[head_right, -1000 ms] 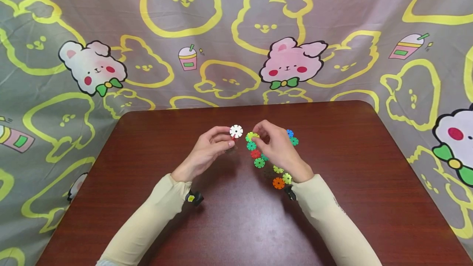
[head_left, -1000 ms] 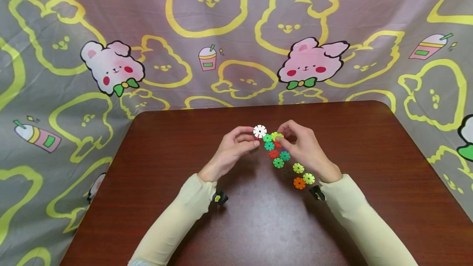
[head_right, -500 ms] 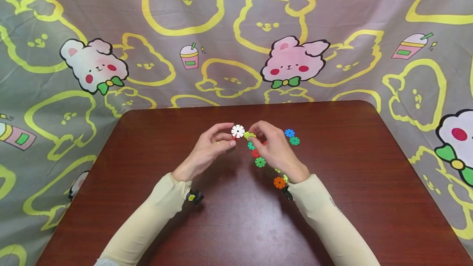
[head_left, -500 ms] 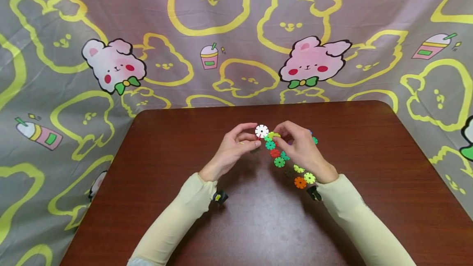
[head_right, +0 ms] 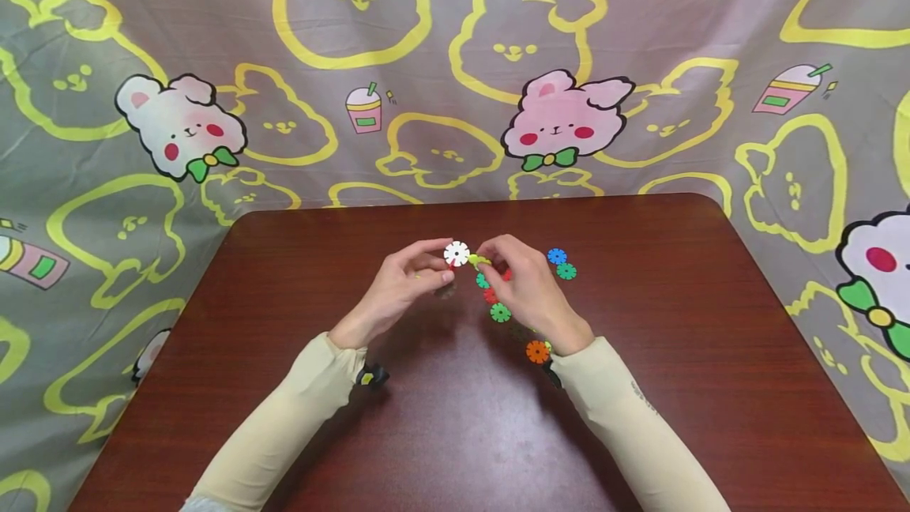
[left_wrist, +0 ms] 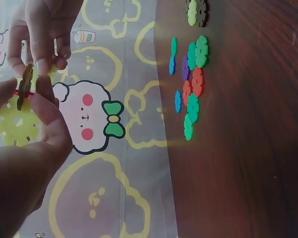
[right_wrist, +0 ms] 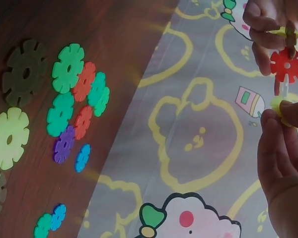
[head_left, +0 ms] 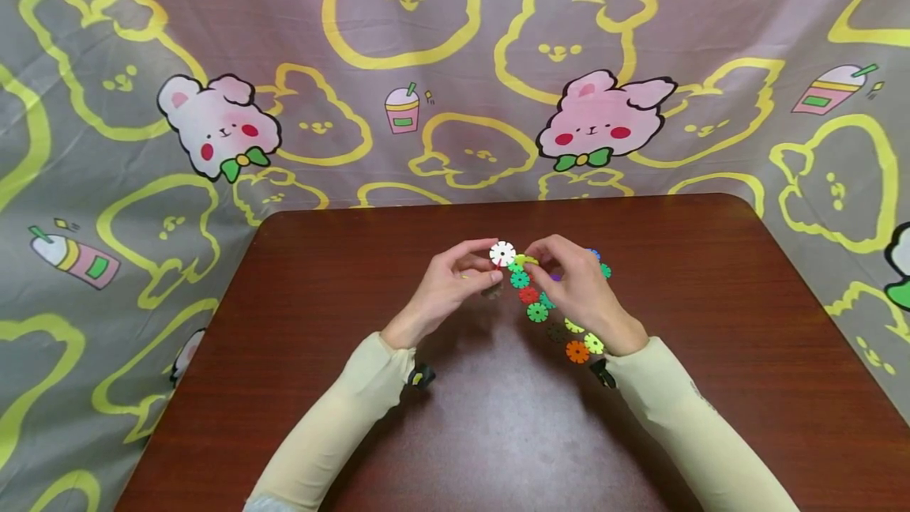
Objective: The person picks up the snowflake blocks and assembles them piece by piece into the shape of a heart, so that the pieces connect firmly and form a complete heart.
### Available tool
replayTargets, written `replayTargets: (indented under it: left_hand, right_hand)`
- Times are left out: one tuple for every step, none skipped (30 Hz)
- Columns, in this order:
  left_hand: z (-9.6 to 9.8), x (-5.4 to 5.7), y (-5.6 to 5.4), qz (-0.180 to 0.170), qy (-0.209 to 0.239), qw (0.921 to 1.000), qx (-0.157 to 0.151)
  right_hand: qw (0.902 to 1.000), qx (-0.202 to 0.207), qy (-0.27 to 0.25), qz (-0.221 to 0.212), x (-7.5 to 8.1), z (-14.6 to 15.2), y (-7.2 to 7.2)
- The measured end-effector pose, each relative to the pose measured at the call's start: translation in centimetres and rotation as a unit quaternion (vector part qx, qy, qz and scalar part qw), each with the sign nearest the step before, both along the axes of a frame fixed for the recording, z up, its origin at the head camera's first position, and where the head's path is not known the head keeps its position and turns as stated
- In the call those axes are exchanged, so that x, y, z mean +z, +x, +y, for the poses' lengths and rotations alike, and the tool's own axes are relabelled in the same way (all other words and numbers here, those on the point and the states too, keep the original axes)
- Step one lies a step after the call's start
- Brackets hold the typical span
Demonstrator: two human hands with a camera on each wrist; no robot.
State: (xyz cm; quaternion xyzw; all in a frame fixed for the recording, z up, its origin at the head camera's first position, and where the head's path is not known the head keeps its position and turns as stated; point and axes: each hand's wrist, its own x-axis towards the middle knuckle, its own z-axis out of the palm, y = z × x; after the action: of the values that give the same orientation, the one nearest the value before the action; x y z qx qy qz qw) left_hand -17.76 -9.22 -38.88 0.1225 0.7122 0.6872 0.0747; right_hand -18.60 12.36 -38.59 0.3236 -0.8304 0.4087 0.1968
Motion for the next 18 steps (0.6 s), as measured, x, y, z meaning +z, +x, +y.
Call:
replayTargets:
  left_hand:
    - [-0.04,0.02,-0.01,0.0,-0.003,1.0,-0.001]
    - [-0.07,0.05,-0.02,0.0,-0.006,1.0,-0.002]
    - [-0.11,0.08,-0.02,0.0,-0.008,1.0,-0.004]
    - [-0.15,0.11,-0.01,0.001,-0.009,0.9999,-0.007]
    - [-0.18,0.15,0.0,0.001,-0.009,0.9999,-0.009]
    - [-0.21,0.19,0.02,0.001,-0.007,0.9999,-0.011]
    - [-0.24,0.24,0.04,0.0,-0.003,0.9999,-0.014]
    - [-0.26,0.3,0.06,-0.001,0.003,0.9998,-0.017]
    - [-0.27,0.35,0.09,-0.004,0.01,0.9997,-0.021]
    - [-0.28,0.38,0.1,-0.007,0.018,0.9995,-0.024]
    - [-0.28,0.42,0.12,-0.01,0.027,0.9992,-0.027]
    - [-0.26,0.44,0.13,-0.013,0.035,0.9988,-0.031]
    - [-0.24,0.45,0.13,-0.015,0.041,0.9985,-0.033]
    - [-0.21,0.45,0.13,-0.017,0.045,0.9982,-0.036]
    - [-0.18,0.45,0.13,-0.017,0.048,0.998,-0.037]
    - [-0.15,0.44,0.12,-0.017,0.047,0.9981,-0.037]
    - [-0.11,0.44,0.11,-0.015,0.044,0.9982,-0.037]
    - [-0.1,0.43,0.1,-0.013,0.04,0.9985,-0.036]
  right_hand:
    - [1.0,0.0,-0.002,0.005,-0.07,0.0,-0.02]
    - [0.9999,0.002,-0.005,0.01,-0.12,0.0,-0.02]
    - [0.9998,0.004,-0.009,0.015,-0.18,0.0,-0.05]
    - [0.9997,0.006,-0.012,0.02,-0.2,0.0,-0.05]
    - [0.9996,0.01,-0.015,0.024,-0.23,0.0,-0.06]
    - [0.9994,0.012,-0.019,0.027,-0.25,0.0,-0.07]
    - [0.9992,0.015,-0.024,0.028,-0.25,-0.01,-0.08]
    - [0.9991,0.017,-0.031,0.024,-0.27,-0.01,-0.11]
    - [0.9989,0.016,-0.039,0.018,-0.29,-0.01,-0.15]
    - [0.9987,0.015,-0.047,0.012,-0.31,-0.01,-0.17]
    - [0.9984,0.013,-0.055,0.004,-0.32,0.0,-0.18]
    - [0.9979,0.012,-0.063,-0.003,-0.31,0.01,-0.19]
    - [0.9975,0.011,-0.07,-0.009,-0.31,0.02,-0.19]
    - [0.9971,0.011,-0.074,-0.013,-0.32,0.03,-0.22]
    - [0.997,0.012,-0.075,-0.014,-0.31,0.03,-0.22]
    - [0.9973,0.014,-0.071,-0.011,-0.29,0.02,-0.2]
    - [0.9976,0.015,-0.067,-0.007,-0.29,0.0,-0.19]
    - [0.9979,0.017,-0.063,-0.003,-0.29,-0.02,-0.18]
